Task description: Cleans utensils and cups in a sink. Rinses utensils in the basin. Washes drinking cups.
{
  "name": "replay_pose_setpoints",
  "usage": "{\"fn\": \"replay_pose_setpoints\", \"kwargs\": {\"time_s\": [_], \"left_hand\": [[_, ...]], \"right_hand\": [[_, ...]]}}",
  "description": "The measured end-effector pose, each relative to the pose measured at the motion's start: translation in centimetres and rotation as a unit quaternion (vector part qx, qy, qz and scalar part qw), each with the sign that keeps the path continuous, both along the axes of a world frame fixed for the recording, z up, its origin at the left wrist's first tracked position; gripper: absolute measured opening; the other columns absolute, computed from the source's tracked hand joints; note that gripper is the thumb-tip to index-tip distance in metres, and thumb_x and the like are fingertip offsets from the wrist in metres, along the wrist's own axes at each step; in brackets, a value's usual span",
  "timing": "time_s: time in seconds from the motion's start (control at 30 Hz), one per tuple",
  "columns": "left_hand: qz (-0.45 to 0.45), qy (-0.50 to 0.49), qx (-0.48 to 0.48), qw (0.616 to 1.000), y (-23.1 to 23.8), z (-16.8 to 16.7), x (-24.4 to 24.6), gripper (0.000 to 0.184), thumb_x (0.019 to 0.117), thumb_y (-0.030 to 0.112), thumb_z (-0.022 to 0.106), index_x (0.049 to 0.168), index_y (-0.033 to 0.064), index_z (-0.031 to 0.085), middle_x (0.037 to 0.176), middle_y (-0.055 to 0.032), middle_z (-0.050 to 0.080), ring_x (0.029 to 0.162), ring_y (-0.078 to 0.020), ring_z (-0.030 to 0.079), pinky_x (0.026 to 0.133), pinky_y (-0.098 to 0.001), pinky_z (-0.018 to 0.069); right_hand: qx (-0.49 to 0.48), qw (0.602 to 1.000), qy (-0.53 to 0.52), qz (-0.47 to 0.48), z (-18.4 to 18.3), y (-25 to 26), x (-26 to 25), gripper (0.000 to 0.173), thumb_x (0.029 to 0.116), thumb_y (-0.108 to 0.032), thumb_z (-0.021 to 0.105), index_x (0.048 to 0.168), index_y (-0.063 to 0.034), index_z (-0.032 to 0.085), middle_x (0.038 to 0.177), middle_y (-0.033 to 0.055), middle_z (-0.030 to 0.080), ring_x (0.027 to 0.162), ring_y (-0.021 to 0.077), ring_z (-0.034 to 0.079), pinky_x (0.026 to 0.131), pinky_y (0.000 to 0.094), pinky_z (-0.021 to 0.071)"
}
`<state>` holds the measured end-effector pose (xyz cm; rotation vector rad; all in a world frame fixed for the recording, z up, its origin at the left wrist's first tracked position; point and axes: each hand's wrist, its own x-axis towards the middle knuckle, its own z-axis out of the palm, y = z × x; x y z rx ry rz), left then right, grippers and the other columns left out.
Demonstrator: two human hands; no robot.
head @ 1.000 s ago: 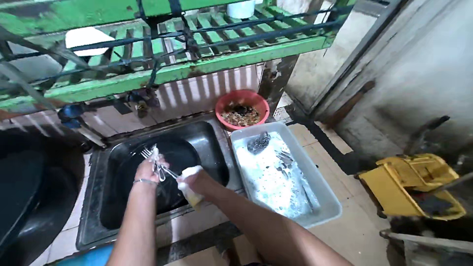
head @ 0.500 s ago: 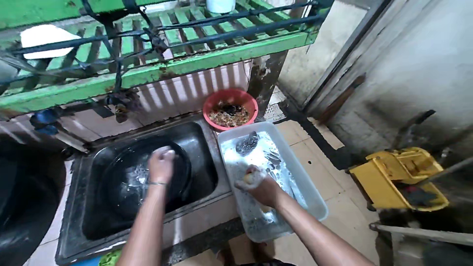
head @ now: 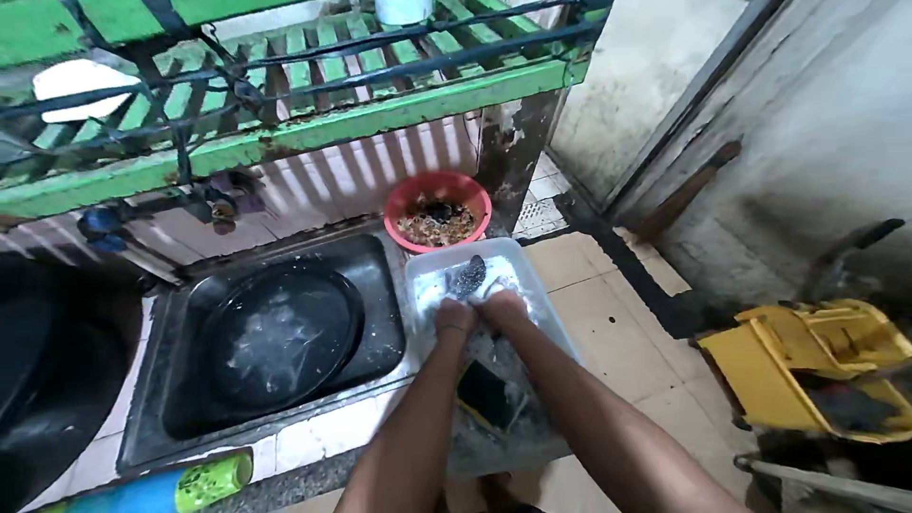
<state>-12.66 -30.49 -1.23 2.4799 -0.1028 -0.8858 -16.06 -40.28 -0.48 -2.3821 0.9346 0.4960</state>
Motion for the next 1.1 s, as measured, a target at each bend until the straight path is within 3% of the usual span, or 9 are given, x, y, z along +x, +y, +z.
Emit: {"fn": "replay_pose_setpoints", "kwargs": {"time_s": [0.07, 0.2, 0.3, 0.43, 0.6, 0.73, 0.83, 0.97, 1.1], "left_hand": [[0.049, 0.010, -0.067, 0.997, 0.5, -1.7, 0.7, 0.061, 0.1052, 0.049, 0.054, 0.127, -0.0069, 0.063, 0.132, -0.0295, 0.062, 0.127, -0.0423, 0.059, 0.107, -0.0597, 0.0457], [-0.108, 0.007, -0.127, 0.986, 1.5, -1.1, -0.1, 0.042, 0.1137, 0.023, 0.038, 0.141, -0.0014, 0.059, 0.147, -0.0237, 0.056, 0.142, -0.0377, 0.048, 0.120, -0.0531, 0.0321], [0.040, 0.067, -0.269, 0.960, 1.7, -1.2, -1.1, 0.036, 0.1075, 0.026, 0.055, 0.128, -0.0020, 0.065, 0.127, -0.0197, 0.066, 0.120, -0.0280, 0.061, 0.106, -0.0460, 0.0475], [0.170, 0.126, -0.345, 0.914, 1.9, -1.3, -1.6, 0.041, 0.0933, 0.020, 0.075, 0.129, 0.0029, 0.063, 0.116, -0.0149, 0.069, 0.105, -0.0241, 0.066, 0.091, -0.0447, 0.0552], [0.171, 0.129, -0.281, 0.936, 2.3, -0.4, -0.8, 0.031, 0.1002, 0.025, 0.065, 0.115, -0.0021, 0.066, 0.099, -0.0150, 0.067, 0.087, -0.0232, 0.063, 0.079, -0.0446, 0.0541], [0.095, 0.153, -0.233, 0.956, 3.5, 1.7, -0.3, 0.032, 0.1069, 0.030, 0.054, 0.102, 0.0012, 0.066, 0.076, -0.0041, 0.059, 0.060, -0.0122, 0.051, 0.057, -0.0310, 0.0469], [0.071, 0.197, -0.262, 0.942, 3.8, 2.9, -0.4, 0.024, 0.1068, 0.023, 0.054, 0.106, 0.0011, 0.063, 0.072, -0.0029, 0.059, 0.054, -0.0095, 0.052, 0.050, -0.0249, 0.0465], [0.010, 0.197, -0.212, 0.957, 2.1, 3.6, -1.2, 0.029, 0.1072, 0.026, 0.053, 0.111, -0.0005, 0.064, 0.080, -0.0058, 0.064, 0.063, -0.0117, 0.058, 0.060, -0.0289, 0.0512], [0.022, 0.092, -0.181, 0.979, 0.8, 3.8, -4.0, 0.042, 0.1104, 0.033, 0.047, 0.134, -0.0007, 0.056, 0.103, -0.0200, 0.065, 0.086, -0.0290, 0.064, 0.078, -0.0475, 0.0556]], "right_hand": [[0.029, 0.999, -0.020, -0.007, -0.3, -0.9, 0.2, 0.078, 0.0952, -0.059, 0.062, 0.141, 0.0039, 0.053, 0.136, 0.0269, 0.060, 0.129, 0.0421, 0.058, 0.104, 0.0624, 0.0469], [0.202, 0.969, -0.102, -0.101, -2.3, -2.5, -0.8, 0.065, 0.0933, -0.047, 0.074, 0.127, 0.0075, 0.062, 0.125, 0.0291, 0.065, 0.119, 0.0430, 0.062, 0.103, 0.0618, 0.0479], [0.314, 0.923, -0.143, -0.169, -1.4, -2.5, -1.7, 0.055, 0.0915, -0.036, 0.079, 0.123, 0.0055, 0.063, 0.114, 0.0242, 0.067, 0.104, 0.0350, 0.065, 0.094, 0.0556, 0.0527], [0.303, 0.926, -0.180, -0.136, -0.2, -2.5, -2.4, 0.038, 0.0889, -0.022, 0.080, 0.114, 0.0032, 0.066, 0.102, 0.0214, 0.070, 0.094, 0.0332, 0.068, 0.085, 0.0564, 0.0557], [0.240, 0.939, -0.209, -0.132, 0.9, -2.0, -3.8, 0.037, 0.0899, -0.028, 0.079, 0.113, 0.0000, 0.069, 0.100, 0.0198, 0.071, 0.093, 0.0340, 0.068, 0.084, 0.0595, 0.0547], [0.222, 0.945, -0.197, -0.140, 1.3, -2.7, -4.9, 0.041, 0.0922, -0.037, 0.076, 0.112, -0.0019, 0.072, 0.101, 0.0195, 0.071, 0.096, 0.0353, 0.068, 0.086, 0.0620, 0.0535], [0.349, 0.877, -0.260, -0.202, 1.4, -2.8, -4.6, 0.035, 0.0984, -0.023, 0.069, 0.125, -0.0004, 0.063, 0.098, 0.0149, 0.073, 0.081, 0.0248, 0.072, 0.073, 0.0449, 0.0621], [0.485, 0.770, -0.320, -0.264, 0.3, -2.3, -3.6, 0.034, 0.1017, -0.022, 0.063, 0.126, 0.0014, 0.059, 0.097, 0.0125, 0.074, 0.079, 0.0205, 0.071, 0.071, 0.0396, 0.0604], [0.459, 0.774, -0.333, -0.283, 0.7, -1.2, -3.1, 0.032, 0.0994, -0.024, 0.067, 0.119, -0.0018, 0.057, 0.090, 0.0089, 0.067, 0.072, 0.0158, 0.064, 0.064, 0.0347, 0.0555]]}}
